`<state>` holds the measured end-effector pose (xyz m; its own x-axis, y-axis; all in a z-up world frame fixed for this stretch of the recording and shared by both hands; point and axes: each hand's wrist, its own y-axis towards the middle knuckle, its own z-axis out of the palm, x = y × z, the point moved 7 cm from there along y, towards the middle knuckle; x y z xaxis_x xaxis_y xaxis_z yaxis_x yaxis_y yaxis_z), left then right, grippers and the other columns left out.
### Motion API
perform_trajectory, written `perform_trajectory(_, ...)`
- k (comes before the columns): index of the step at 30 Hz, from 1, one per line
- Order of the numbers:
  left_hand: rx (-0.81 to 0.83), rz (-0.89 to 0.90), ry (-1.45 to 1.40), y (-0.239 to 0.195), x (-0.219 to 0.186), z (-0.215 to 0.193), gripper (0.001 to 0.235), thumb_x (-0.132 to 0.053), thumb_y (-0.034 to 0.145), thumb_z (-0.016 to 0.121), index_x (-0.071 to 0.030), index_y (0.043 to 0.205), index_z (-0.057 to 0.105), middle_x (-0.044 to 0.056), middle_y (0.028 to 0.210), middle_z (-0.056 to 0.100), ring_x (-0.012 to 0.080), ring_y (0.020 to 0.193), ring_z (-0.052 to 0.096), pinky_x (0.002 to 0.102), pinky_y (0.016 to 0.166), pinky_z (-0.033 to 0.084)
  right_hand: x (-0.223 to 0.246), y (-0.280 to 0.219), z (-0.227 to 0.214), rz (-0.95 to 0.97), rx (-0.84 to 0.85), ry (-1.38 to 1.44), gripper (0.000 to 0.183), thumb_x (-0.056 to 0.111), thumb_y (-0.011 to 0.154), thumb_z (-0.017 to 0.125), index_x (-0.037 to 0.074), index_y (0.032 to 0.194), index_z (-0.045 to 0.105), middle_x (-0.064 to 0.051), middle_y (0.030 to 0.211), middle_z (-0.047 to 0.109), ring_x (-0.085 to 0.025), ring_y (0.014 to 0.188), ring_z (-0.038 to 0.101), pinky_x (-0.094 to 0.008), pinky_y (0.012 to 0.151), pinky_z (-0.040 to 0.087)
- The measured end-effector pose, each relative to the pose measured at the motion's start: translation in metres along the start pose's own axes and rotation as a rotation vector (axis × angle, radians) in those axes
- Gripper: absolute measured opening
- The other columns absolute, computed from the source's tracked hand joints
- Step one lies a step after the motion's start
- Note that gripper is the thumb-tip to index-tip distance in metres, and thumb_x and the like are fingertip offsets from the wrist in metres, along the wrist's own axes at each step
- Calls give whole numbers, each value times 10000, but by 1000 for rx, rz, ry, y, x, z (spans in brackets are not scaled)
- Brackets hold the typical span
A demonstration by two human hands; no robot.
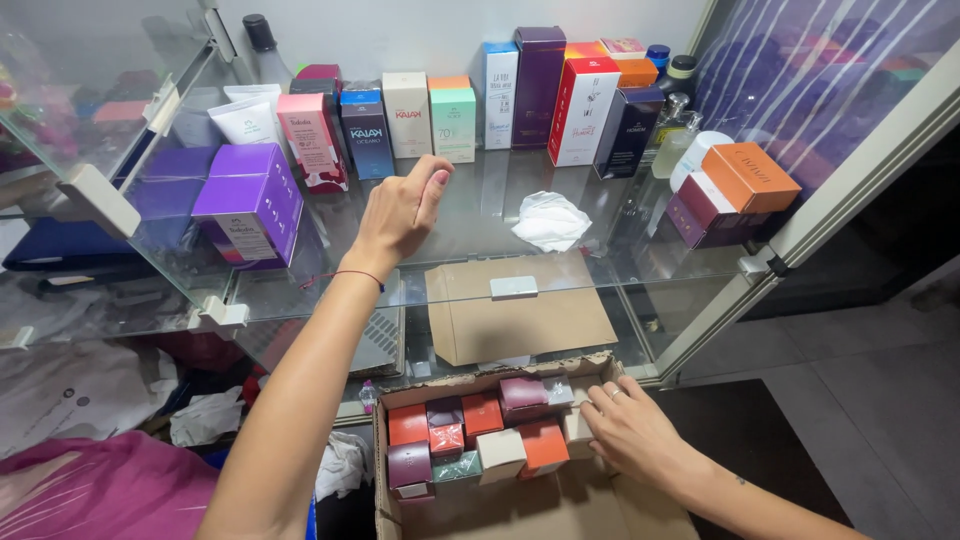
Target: Picking up various cosmetic boxes from a glass display shelf and packing them into a cardboard shipping box.
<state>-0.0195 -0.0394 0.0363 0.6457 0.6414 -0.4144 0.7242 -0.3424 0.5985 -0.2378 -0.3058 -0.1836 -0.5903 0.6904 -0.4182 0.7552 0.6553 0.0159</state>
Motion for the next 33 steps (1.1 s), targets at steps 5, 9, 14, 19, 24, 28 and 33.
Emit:
perform_trajectory(5,-18,17,27,2,4,1,353,-378,1075,326,-150,1112,593,73,647,616,394,596,607,476,555,410,-23,14,-49,-18,-93,112,532,577,798,857,157,981,587,-37,909,597,-259,793,586,-406,743,425)
perform_trajectory(9,-94,65,105,3,8,4,163,-253,1066,511,-137,1050,624,30,570,602,304,498,590,413,492,431,-47,29,-181,-38,-657,114,392,390,989,702,143,722,555,-20,665,537,-203,608,488,-340,573,414)
perform_trajectory(14,-159,-14,325,6,26,9,74,-325,1035,561,-263,1053,600,-41,553,612,188,559,656,325,590,567,-111,81,-200,70,-1000,71,343,304,960,699,157,665,604,16,582,447,-181,579,481,-280,579,451)
perform_trajectory(19,-193,-1,394,10,34,9,43,-302,1002,622,-260,1012,620,-77,566,604,154,600,653,301,620,573,-161,161,-205,49,-1130,20,356,242,965,766,137,668,601,-1,584,477,-175,578,493,-283,578,475)
perform_trajectory(24,-432,101,782,10,34,-11,448,-222,830,815,-172,1217,596,21,1111,618,198,1078,560,355,928,434,-170,218,-187,19,-1091,89,321,194,956,734,120,668,615,-18,610,527,-179,650,540,-288,643,493)
perform_trajectory(28,-398,27,923,15,36,-18,910,-133,783,976,0,1499,429,264,1569,389,363,1427,345,459,1204,134,-168,223,-170,-3,-1054,113,314,191,963,717,106,684,601,-43,630,520,-215,685,556,-327,661,482)
perform_trajectory(33,-303,-107,1179,27,65,-8,985,-393,782,903,-25,1552,409,214,1609,373,371,1543,187,585,1221,-113,-175,225,-164,40,-984,204,303,213,1001,688,113,718,642,-34,649,543,-195,705,559,-322,691,490)
